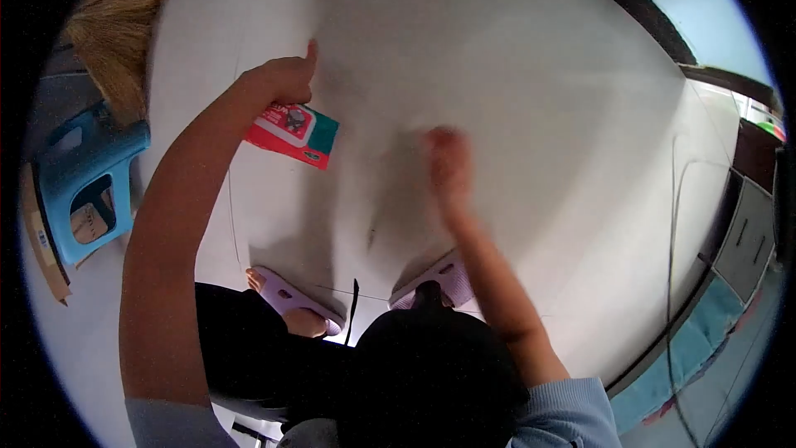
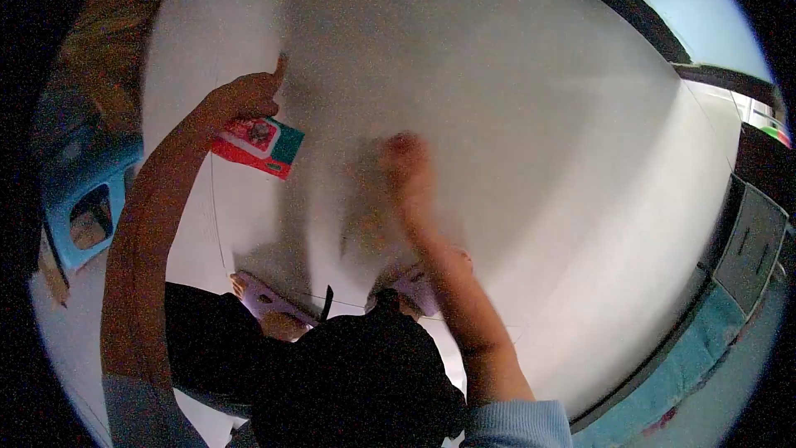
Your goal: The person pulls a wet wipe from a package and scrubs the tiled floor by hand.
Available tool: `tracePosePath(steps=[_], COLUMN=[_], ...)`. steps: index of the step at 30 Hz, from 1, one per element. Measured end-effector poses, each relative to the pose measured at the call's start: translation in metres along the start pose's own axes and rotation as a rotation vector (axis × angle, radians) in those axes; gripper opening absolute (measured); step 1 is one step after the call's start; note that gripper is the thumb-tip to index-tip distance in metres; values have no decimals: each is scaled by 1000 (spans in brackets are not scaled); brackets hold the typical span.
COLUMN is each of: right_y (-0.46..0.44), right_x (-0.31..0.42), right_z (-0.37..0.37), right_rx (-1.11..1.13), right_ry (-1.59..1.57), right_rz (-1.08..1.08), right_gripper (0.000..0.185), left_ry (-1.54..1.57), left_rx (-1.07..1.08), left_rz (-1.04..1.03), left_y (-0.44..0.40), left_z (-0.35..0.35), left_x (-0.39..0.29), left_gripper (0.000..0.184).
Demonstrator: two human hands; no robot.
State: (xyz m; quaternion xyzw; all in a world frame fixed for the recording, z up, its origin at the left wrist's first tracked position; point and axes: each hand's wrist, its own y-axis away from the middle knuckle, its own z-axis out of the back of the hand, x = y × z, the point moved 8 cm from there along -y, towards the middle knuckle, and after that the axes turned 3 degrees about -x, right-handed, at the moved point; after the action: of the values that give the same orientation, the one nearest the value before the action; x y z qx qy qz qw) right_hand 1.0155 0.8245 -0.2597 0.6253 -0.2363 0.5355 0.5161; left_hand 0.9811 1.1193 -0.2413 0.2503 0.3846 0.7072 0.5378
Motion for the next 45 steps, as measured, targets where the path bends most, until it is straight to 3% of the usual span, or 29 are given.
tracePosePath(steps=[2,3,4,6,8,9,11,12,15,16,18,21,23,24,25,27,29,30,32,33,36,37,40,41,43,44,45], right_y=[-49,-78,-88,-105,-97,-88,-40,-25,53,56,19,-93,-164,-160,-176,-227,-236,-197,-151,-129,-79,-86,-187,-213,-271,-298,-328], right_x=[64,66,85,72,74,54,45,-18,-2,4,7,72,83,120,122,106,87,106,97,86,11,46,117,147,152,141,119], right_z=[61,91,102,98,41,5,-64,-103,-145,-145,-117,20,119,153,167,164,114,78,-7,-43,-132,-111,9,55,135,151,156], right_rx=[-463,-569,-641,-631,-434,-263,59,143,511,536,401,-217,-452,-814,-822,-654,-512,-547,-237,-26,563,427,-144,-390,-713,-800,-708], right_ry=[410,389,653,625,510,610,552,804,681,538,128,422,-444,371,372,801,764,529,684,695,700,727,312,407,446,809,963], right_rz=[550,417,505,452,354,427,324,343,653,619,311,406,517,527,536,407,522,564,590,571,854,951,598,657,444,518,484], right_gripper=[10,12,13,16,19,23,25,23,30,30,26,21,17,16,16,16,21,22,33,30,33,30,27,25,22,23,32], left_ry=[-15,-19,24,70,40,41,66,64,17,40,47,34,27,17,15,-25,-22,-6,-15,-16,-48,-44,-35,-24,-27,-30,-25], left_rx=[-38,-34,-14,12,27,27,-22,-22,1,11,1,-18,-14,-15,-25,-83,-37,30,9,-10,-44,-94,-122,-107,-66,-24,-26], left_rz=[-31,-23,3,33,34,37,21,23,20,7,-19,-52,-55,-46,-52,-25,10,38,-8,-13,0,-14,21,36,80,98,106], left_y=[3,4,4,1,-3,-2,0,1,-2,0,-1,7,2,-1,-3,-2,3,5,-3,0,7,0,6,8,8,8,7], left_z=[-1,-1,-2,-3,-3,-3,2,3,3,-1,4,6,1,-1,-3,-3,2,5,-3,-2,-1,-6,-1,2,3,0,-3], left_x=[-2,-3,-3,-2,-3,-3,-5,-5,-3,-3,-1,-5,-5,-4,-4,-7,-11,-14,-6,-7,-12,-12,-11,-15,-19,-17,-16], left_gripper=[87,87,90,93,93,93,87,87,88,89,89,91,92,92,92,92,92,92,92,91,89,89,87,86,86,87,87])
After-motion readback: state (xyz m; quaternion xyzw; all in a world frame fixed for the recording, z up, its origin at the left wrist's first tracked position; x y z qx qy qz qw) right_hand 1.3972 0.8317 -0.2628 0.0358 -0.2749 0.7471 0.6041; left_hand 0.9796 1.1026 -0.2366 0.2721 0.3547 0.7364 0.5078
